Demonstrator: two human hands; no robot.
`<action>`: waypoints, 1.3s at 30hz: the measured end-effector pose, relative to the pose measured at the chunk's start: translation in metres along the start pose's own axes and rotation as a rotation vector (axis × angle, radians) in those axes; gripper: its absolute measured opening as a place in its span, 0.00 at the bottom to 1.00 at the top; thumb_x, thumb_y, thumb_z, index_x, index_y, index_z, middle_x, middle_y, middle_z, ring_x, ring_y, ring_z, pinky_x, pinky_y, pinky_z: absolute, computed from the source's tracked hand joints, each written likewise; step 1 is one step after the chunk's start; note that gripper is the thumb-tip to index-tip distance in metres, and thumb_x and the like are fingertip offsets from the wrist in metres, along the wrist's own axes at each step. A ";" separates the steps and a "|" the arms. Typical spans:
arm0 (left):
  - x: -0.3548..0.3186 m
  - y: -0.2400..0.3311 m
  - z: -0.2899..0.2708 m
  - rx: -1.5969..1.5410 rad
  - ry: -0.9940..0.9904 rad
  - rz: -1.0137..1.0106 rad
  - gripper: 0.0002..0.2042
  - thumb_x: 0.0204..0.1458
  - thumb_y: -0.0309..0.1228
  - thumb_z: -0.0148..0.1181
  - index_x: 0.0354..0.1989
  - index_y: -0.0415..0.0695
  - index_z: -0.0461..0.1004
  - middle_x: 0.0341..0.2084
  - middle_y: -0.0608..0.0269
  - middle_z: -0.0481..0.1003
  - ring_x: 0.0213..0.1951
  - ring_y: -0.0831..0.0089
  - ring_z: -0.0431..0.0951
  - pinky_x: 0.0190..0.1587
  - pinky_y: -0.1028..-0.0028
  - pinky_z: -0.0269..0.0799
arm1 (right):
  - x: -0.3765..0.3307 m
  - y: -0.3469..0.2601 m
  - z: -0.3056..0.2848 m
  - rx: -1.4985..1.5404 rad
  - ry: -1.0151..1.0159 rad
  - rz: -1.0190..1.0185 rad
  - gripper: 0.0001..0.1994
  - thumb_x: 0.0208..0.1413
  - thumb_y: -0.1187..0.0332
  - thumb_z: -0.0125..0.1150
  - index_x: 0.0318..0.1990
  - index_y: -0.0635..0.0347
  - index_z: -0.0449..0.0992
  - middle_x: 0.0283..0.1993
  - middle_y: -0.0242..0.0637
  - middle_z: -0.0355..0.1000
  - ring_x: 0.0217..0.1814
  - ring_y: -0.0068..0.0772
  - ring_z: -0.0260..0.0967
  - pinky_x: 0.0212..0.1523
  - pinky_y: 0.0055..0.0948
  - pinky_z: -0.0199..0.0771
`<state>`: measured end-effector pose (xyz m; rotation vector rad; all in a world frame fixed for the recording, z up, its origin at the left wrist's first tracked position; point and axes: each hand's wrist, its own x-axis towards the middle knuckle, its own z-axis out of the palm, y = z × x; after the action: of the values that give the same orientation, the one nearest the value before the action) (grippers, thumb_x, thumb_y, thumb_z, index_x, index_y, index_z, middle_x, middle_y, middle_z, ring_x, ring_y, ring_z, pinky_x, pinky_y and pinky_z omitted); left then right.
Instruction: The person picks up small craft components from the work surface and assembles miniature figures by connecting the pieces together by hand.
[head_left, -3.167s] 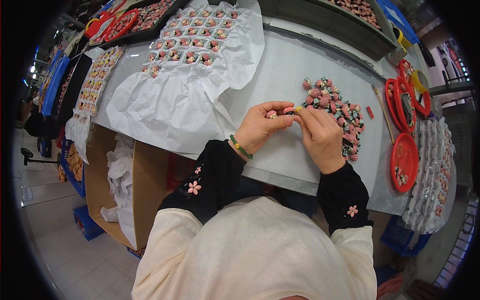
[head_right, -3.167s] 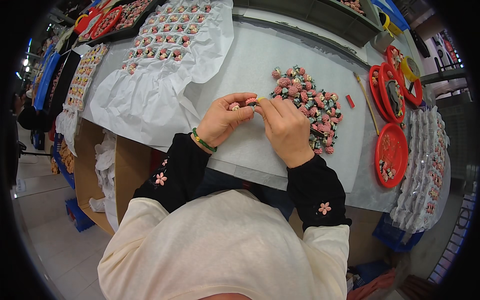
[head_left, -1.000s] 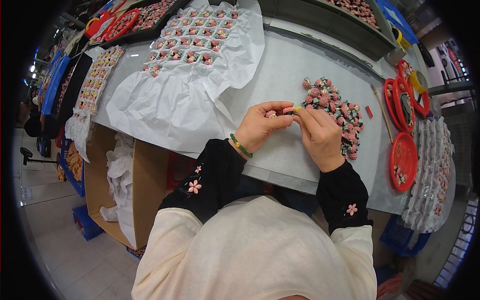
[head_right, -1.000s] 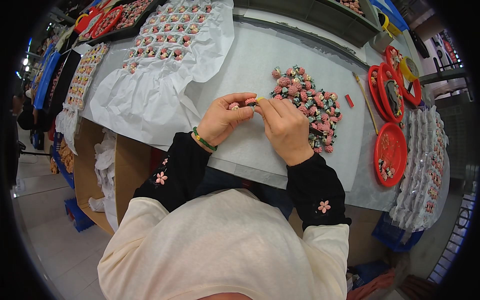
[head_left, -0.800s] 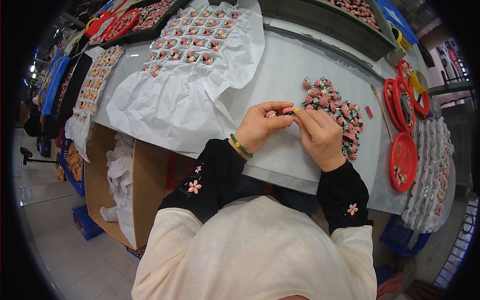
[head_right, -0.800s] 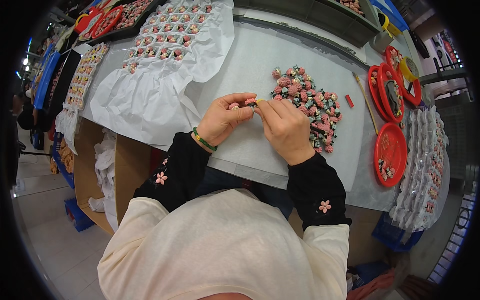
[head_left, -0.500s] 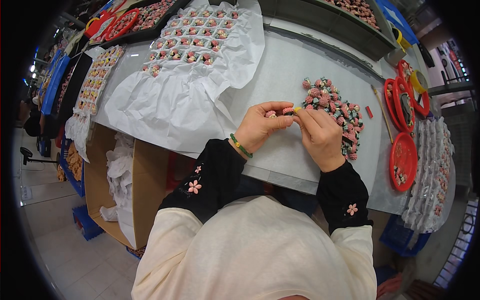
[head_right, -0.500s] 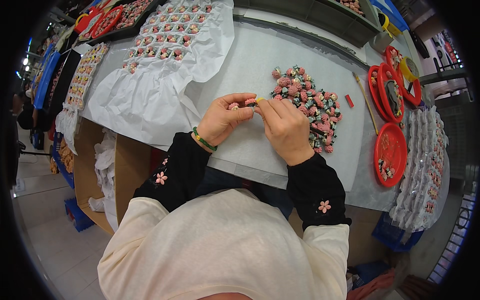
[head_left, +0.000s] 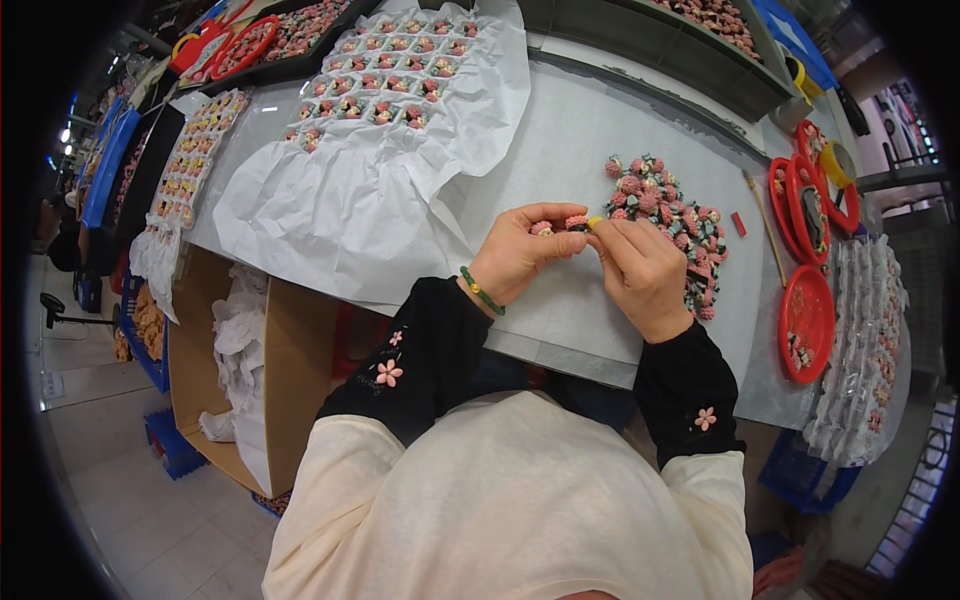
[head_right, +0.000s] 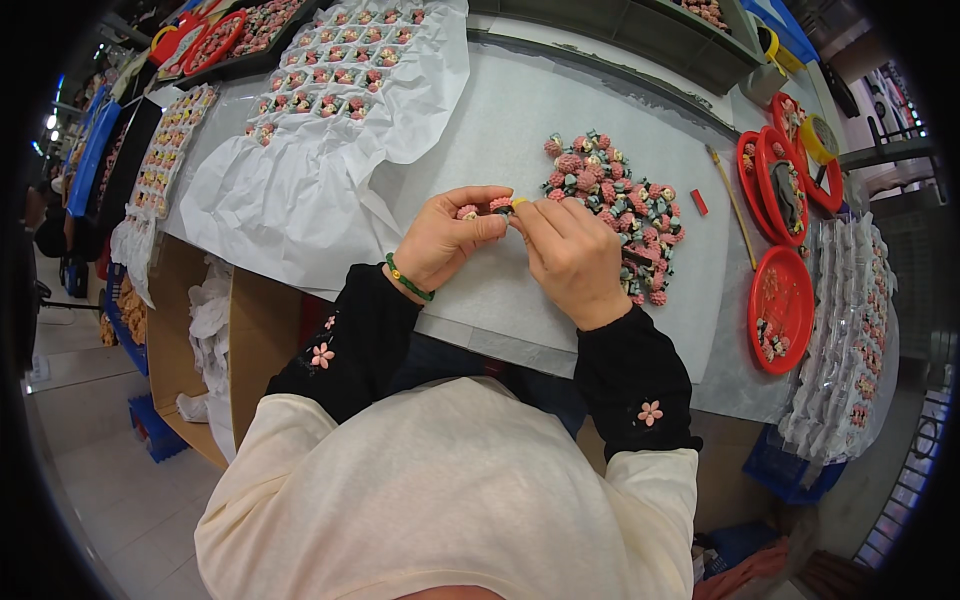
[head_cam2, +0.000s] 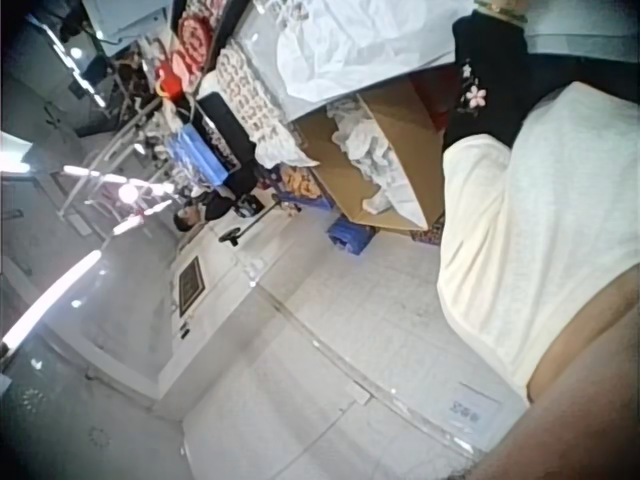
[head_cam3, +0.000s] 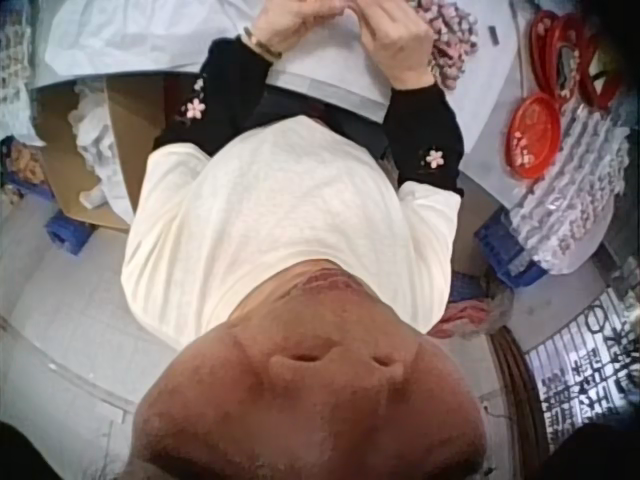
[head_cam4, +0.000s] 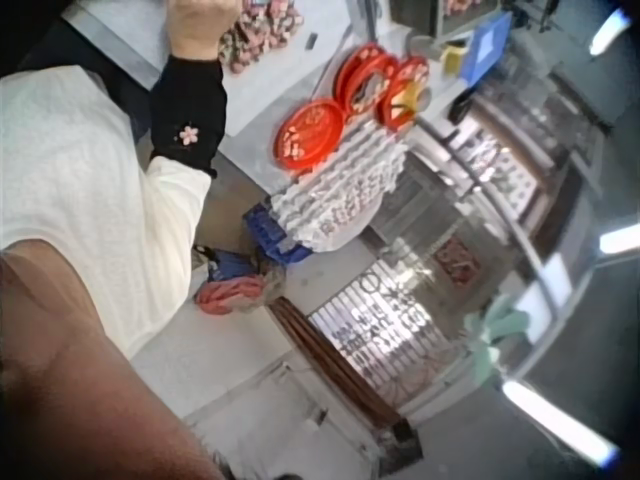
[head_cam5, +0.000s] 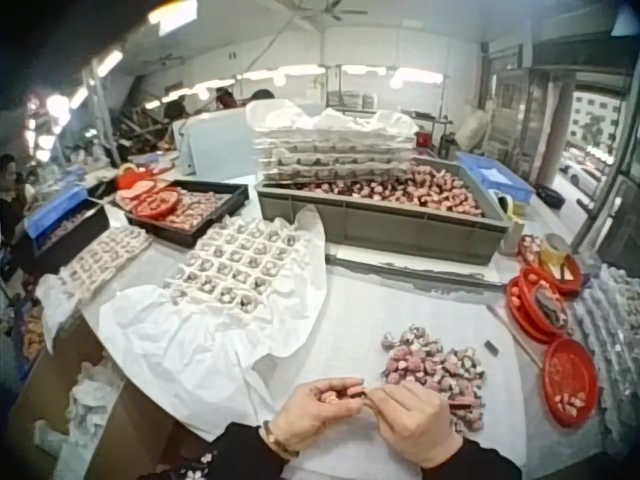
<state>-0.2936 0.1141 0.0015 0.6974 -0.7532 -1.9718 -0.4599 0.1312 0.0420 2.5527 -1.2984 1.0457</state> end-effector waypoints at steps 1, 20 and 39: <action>0.000 0.000 0.001 -0.001 0.001 -0.007 0.18 0.44 0.19 0.59 0.46 0.33 0.68 0.34 0.62 0.71 0.34 0.78 0.71 0.39 0.79 0.68 | 0.000 0.000 0.000 0.007 0.000 0.001 0.08 0.40 0.75 0.62 0.31 0.63 0.73 0.26 0.36 0.70 0.26 0.34 0.67 0.24 0.28 0.67; 0.001 0.000 0.001 -0.009 -0.003 -0.005 0.18 0.44 0.19 0.59 0.46 0.33 0.68 0.34 0.62 0.71 0.35 0.78 0.71 0.39 0.80 0.69 | -0.001 0.002 0.000 0.062 0.024 0.012 0.08 0.42 0.75 0.62 0.32 0.64 0.74 0.28 0.37 0.70 0.27 0.37 0.68 0.25 0.28 0.68; 0.000 0.000 0.002 0.012 0.009 -0.005 0.18 0.44 0.18 0.59 0.46 0.34 0.68 0.34 0.62 0.71 0.34 0.78 0.71 0.39 0.79 0.69 | 0.000 0.001 -0.001 0.039 0.001 0.014 0.09 0.41 0.75 0.63 0.32 0.63 0.74 0.28 0.37 0.70 0.27 0.36 0.68 0.27 0.29 0.67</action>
<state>-0.2950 0.1145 0.0030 0.7153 -0.7591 -1.9692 -0.4616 0.1310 0.0426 2.5740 -1.3108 1.0854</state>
